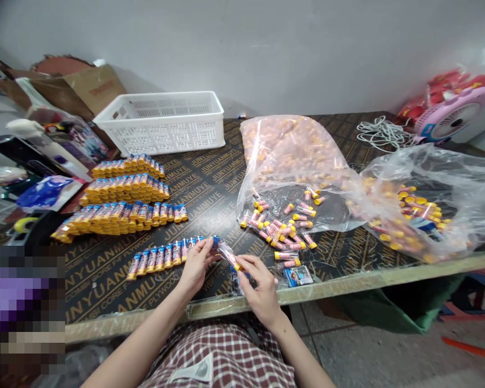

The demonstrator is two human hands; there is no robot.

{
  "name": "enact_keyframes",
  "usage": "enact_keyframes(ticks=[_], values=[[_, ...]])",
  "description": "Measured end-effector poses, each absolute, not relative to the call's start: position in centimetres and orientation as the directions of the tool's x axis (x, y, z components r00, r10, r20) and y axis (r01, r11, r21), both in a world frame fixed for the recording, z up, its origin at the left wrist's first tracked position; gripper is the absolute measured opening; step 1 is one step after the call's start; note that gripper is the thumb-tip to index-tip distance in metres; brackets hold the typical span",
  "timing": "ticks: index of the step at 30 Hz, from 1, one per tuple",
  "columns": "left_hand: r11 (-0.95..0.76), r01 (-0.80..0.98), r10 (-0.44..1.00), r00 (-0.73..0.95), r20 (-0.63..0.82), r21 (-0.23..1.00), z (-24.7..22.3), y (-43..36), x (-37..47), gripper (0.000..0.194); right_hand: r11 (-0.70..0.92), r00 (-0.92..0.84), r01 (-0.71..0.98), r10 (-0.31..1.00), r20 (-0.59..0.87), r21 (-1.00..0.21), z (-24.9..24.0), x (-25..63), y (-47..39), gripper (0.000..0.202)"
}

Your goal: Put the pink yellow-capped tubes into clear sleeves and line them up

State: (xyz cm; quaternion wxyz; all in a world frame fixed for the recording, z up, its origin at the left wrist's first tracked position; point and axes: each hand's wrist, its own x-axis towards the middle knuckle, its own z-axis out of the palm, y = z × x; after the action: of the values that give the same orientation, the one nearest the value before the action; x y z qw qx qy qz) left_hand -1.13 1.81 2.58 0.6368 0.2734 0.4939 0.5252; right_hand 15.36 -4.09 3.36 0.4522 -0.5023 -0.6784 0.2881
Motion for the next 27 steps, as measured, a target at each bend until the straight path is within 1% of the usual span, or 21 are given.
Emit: enact_keyframes(ticks=[3, 5, 6, 8, 10, 12, 15, 17, 27], values=[[0.361, -0.452, 0.925, 0.063, -0.375, 0.815, 3.5, 1.5, -0.9, 0.043, 0.335, -0.111, 0.403, 0.942, 0.318, -0.852, 2.7, 15.3, -3.9, 0.032], [0.404, -0.455, 0.912, 0.132, -0.389, 0.794, 3.9, 1.3, -0.9, 0.049, 0.337, -0.1, 0.428, 0.94, 0.327, -0.838, 2.5, 15.3, -3.8, 0.038], [0.427, -0.444, 0.904, 0.175, -0.391, 0.788, 4.1, 1.2, -0.8, 0.048, 0.342, -0.092, 0.443, 0.937, 0.338, -0.828, 2.5, 15.2, -3.7, 0.043], [0.474, -0.402, 0.879, 0.269, -0.394, 0.783, 4.3, 0.8, -0.8, 0.04, 0.364, -0.096, 0.451, 0.928, 0.361, -0.815, 2.7, 15.2, -3.5, 0.058], [0.52, -0.34, 0.844, 0.347, -0.409, 0.784, 4.5, 0.4, -0.7, 0.034, 0.391, -0.138, 0.414, 0.92, 0.367, -0.822, 2.9, 15.2, -3.3, 0.072], [0.552, -0.292, 0.815, 0.389, -0.431, 0.781, 4.6, 0.0, -0.5, 0.033, 0.405, -0.203, 0.349, 0.913, 0.354, -0.845, 3.1, 15.3, -3.2, 0.079], [0.588, -0.272, 0.785, 0.419, -0.456, 0.762, 4.8, -0.5, -0.2, 0.035, 0.392, -0.278, 0.262, 0.906, 0.32, -0.882, 3.0, 15.4, -3.3, 0.081], [0.597, -0.278, 0.78, 0.421, -0.464, 0.753, 4.8, -0.6, -0.2, 0.036, 0.379, -0.296, 0.228, 0.904, 0.307, -0.897, 2.8, 15.5, -3.4, 0.081], [0.592, -0.306, 0.792, 0.391, -0.468, 0.746, 4.9, -0.8, -0.2, 0.036, 0.375, -0.264, 0.155, 0.907, 0.327, -0.914, 2.5, 15.2, -3.5, 0.082]])
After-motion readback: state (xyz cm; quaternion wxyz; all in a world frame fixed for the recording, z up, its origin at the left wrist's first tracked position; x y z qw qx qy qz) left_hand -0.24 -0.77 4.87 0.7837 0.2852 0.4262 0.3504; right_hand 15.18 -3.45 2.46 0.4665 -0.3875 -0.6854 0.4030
